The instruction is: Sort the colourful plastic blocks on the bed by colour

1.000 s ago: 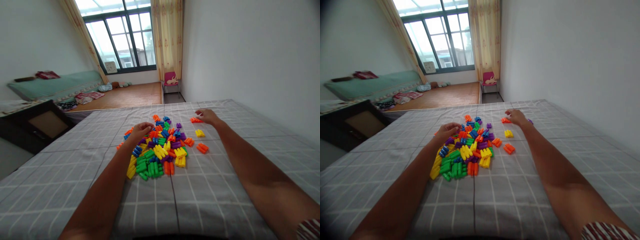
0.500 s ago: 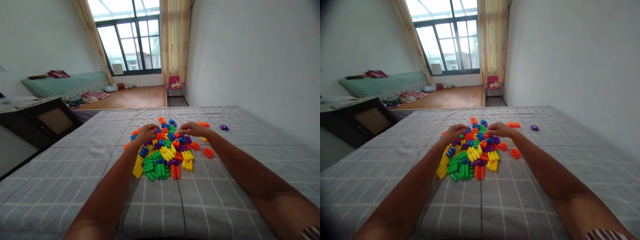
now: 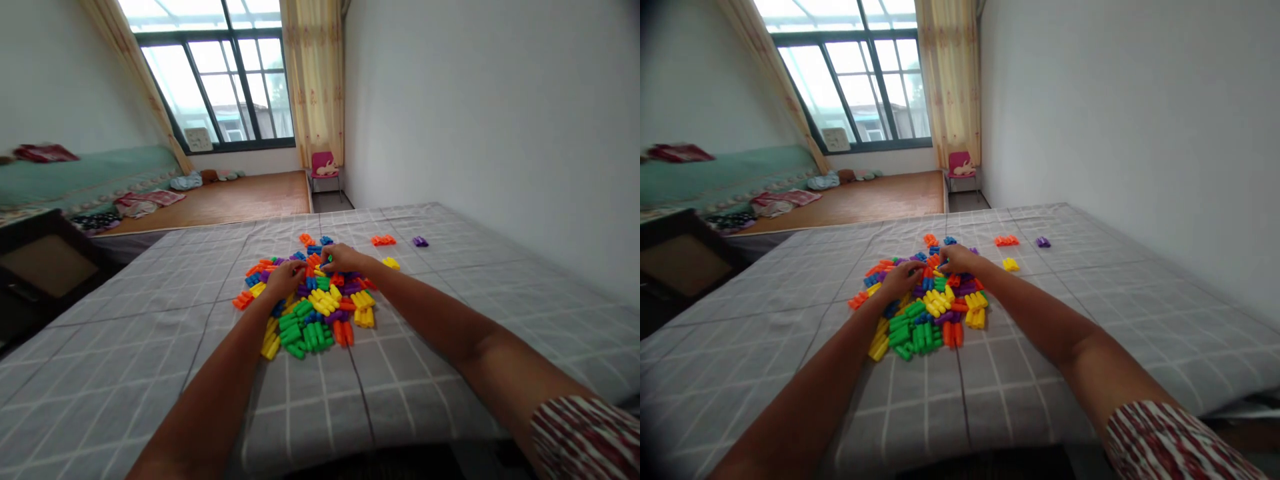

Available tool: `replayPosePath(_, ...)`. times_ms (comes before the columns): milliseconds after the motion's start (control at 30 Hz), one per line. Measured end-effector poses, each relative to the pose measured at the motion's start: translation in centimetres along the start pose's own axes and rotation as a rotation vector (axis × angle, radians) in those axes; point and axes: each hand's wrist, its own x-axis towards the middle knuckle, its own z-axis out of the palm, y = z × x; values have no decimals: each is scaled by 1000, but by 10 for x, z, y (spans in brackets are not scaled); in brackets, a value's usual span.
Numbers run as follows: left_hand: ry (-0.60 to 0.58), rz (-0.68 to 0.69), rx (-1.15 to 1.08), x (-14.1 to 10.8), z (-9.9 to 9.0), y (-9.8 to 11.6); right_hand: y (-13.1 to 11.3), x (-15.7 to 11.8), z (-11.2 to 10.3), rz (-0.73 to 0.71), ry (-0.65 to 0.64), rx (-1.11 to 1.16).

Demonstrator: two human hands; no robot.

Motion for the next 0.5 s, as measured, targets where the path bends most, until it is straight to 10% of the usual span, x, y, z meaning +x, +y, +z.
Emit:
replayPosePath(300, 5, 15, -15, -2, -2, -4, 98, -57, -48, 406, 261, 466)
replayPosePath(500, -17, -1, 24, -2, -3, -7, 165, -106, -41, 779, 389, 204)
